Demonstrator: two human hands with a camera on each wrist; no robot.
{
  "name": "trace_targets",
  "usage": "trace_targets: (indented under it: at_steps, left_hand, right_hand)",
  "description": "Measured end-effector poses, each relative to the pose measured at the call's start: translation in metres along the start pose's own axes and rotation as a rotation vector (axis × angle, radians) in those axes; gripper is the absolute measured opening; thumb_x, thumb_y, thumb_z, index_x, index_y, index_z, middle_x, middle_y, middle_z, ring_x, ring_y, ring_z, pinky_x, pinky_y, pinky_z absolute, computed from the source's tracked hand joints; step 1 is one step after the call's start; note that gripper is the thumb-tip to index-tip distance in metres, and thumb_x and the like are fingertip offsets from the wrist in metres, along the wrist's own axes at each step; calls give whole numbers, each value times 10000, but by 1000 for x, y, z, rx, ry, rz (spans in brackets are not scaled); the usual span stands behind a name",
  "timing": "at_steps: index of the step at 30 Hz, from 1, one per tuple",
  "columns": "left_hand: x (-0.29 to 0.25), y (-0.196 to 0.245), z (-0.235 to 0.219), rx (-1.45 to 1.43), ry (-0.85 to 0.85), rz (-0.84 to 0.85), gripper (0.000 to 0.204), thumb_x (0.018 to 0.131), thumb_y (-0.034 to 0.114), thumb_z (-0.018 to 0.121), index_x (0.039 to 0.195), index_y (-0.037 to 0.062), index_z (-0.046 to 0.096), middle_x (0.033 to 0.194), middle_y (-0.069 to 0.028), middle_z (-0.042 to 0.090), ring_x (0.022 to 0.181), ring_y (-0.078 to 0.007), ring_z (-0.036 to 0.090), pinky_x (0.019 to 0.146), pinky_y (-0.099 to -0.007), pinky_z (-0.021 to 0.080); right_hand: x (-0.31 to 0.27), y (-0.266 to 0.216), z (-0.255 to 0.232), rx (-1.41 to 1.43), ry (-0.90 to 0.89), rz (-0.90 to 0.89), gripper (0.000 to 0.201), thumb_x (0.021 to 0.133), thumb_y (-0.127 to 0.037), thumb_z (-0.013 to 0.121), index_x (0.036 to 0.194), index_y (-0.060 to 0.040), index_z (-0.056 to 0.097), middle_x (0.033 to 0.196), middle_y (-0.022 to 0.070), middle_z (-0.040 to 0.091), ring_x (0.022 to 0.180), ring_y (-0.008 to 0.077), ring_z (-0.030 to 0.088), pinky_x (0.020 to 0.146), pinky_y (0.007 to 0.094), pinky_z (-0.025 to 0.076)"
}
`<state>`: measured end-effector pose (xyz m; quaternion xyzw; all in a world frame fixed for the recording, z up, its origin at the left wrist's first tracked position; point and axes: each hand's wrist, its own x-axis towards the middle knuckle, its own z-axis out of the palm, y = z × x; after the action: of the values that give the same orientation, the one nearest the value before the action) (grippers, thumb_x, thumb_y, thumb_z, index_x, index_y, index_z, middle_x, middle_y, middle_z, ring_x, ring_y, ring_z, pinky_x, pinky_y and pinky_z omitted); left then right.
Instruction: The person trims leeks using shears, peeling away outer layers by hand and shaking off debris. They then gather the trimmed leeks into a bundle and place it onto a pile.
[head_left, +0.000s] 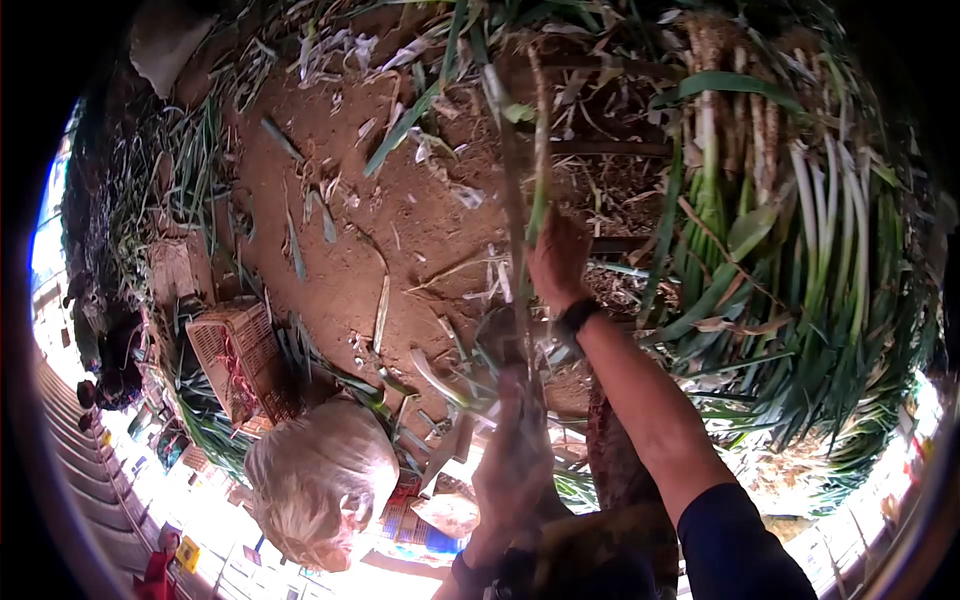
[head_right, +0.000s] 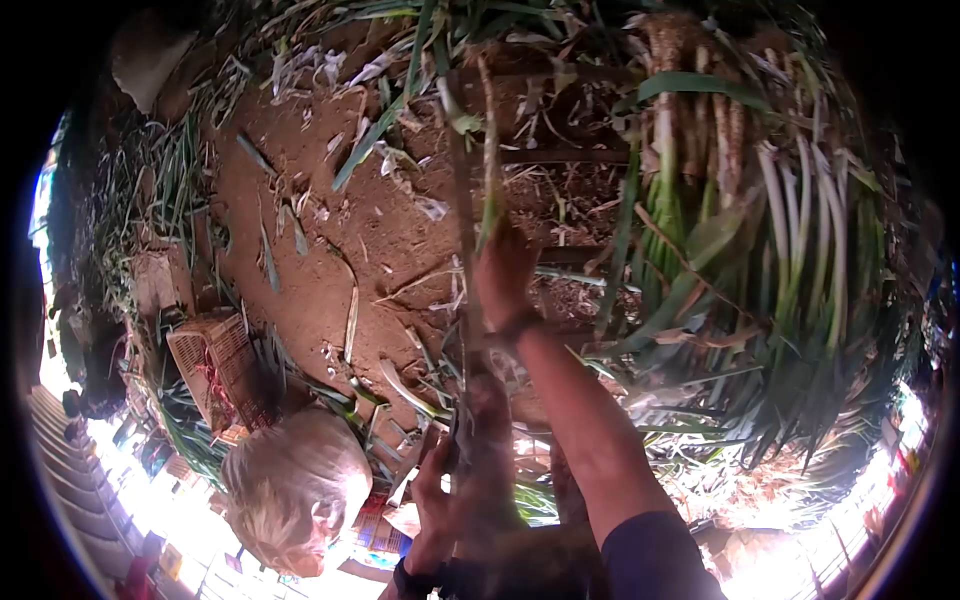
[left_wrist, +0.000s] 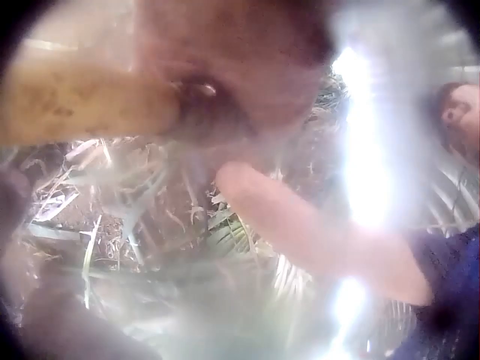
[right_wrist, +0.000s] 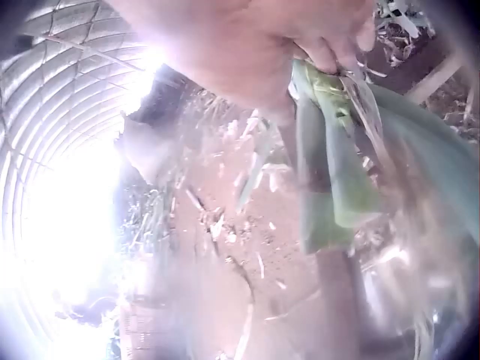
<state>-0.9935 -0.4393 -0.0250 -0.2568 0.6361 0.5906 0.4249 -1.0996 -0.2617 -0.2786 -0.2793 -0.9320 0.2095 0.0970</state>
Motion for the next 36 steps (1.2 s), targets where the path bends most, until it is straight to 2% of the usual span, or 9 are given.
trace_targets:
  at_steps: [1, 2, 8, 12, 17, 21, 23, 28, 36]
  left_hand:
    - [1, 4, -2, -493, 48, -308, 611, 999, -13, 496, 1575, 22, 295, 1581, -63, 374, 1394, -131, 409, 1094, -234, 424]
    - [-1, -9, -19, 256, -220, 287, 559, 1028, 3, 452, 1568, 38, 313, 1545, -75, 413, 1375, -150, 438, 1050, -265, 479]
    - [-1, -15, -1, 457, -102, 484, 372, 959, 64, 556, 1326, 40, 500, 1222, -99, 582, 1146, -214, 563, 886, -303, 516]
    - [2, -13, 20, 670, -97, 849, 219, 848, 181, 728, 997, 35, 661, 911, -145, 635, 849, -264, 665, 665, -348, 530]
    - [-63, 5, 87, 674, -327, 371, 370, 821, 64, 794, 1153, -13, 651, 970, -156, 679, 811, -284, 684, 676, -370, 567]
    - [-78, -73, 124, 972, -470, 706, 305, 827, 60, 786, 1103, -6, 674, 966, -146, 684, 802, -254, 689, 682, -342, 569]
    - [-72, -134, 130, 1688, -387, 1375, 251, 844, 121, 787, 1041, -3, 692, 884, -134, 698, 750, -240, 698, 660, -335, 564]
    - [-80, -108, 173, 951, -349, 679, 242, 851, 166, 783, 1014, 7, 699, 819, -124, 693, 702, -229, 688, 637, -343, 553]
    - [-3, -64, 245, 931, -258, 470, 264, 858, 265, 765, 960, 29, 705, 688, -110, 675, 604, -214, 664, 588, -367, 525]
  right_hand:
    - [11, -2, -6, -24, -202, 123, 489, 782, -245, 777, 1183, -16, 616, 886, 158, 691, 845, 334, 661, 817, 433, 503]
    - [11, 4, -7, -54, -406, 248, 507, 763, -282, 785, 1153, -12, 607, 891, 161, 690, 843, 336, 657, 807, 422, 501]
    - [12, 65, -78, 11, -507, 245, 407, 761, -357, 735, 1010, -56, 622, 823, 167, 665, 812, 329, 621, 892, 503, 398]
    - [-38, 105, -194, 28, -196, 137, 394, 764, -202, 780, 1096, -51, 632, 932, 189, 659, 916, 385, 619, 903, 518, 421]
    - [-105, 145, -294, -343, -113, 75, 299, 775, -203, 776, 996, -56, 639, 788, 133, 662, 826, 326, 639, 917, 468, 414]
    - [-127, 163, -320, -320, -109, 189, 358, 752, -148, 804, 1045, -53, 622, 827, 140, 637, 866, 330, 613, 944, 482, 385]
    - [-136, 175, -324, -279, -120, 223, 377, 743, -125, 813, 1056, -51, 616, 851, 143, 630, 895, 332, 601, 959, 488, 371]
    - [-145, 201, -329, -272, -220, 349, 352, 741, -144, 829, 1013, -49, 627, 908, 135, 637, 1000, 319, 582, 1042, 530, 320]
    - [-153, 226, -340, -99, -383, 375, 275, 776, -203, 790, 964, -59, 651, 909, 121, 667, 996, 324, 612, 1088, 594, 272]
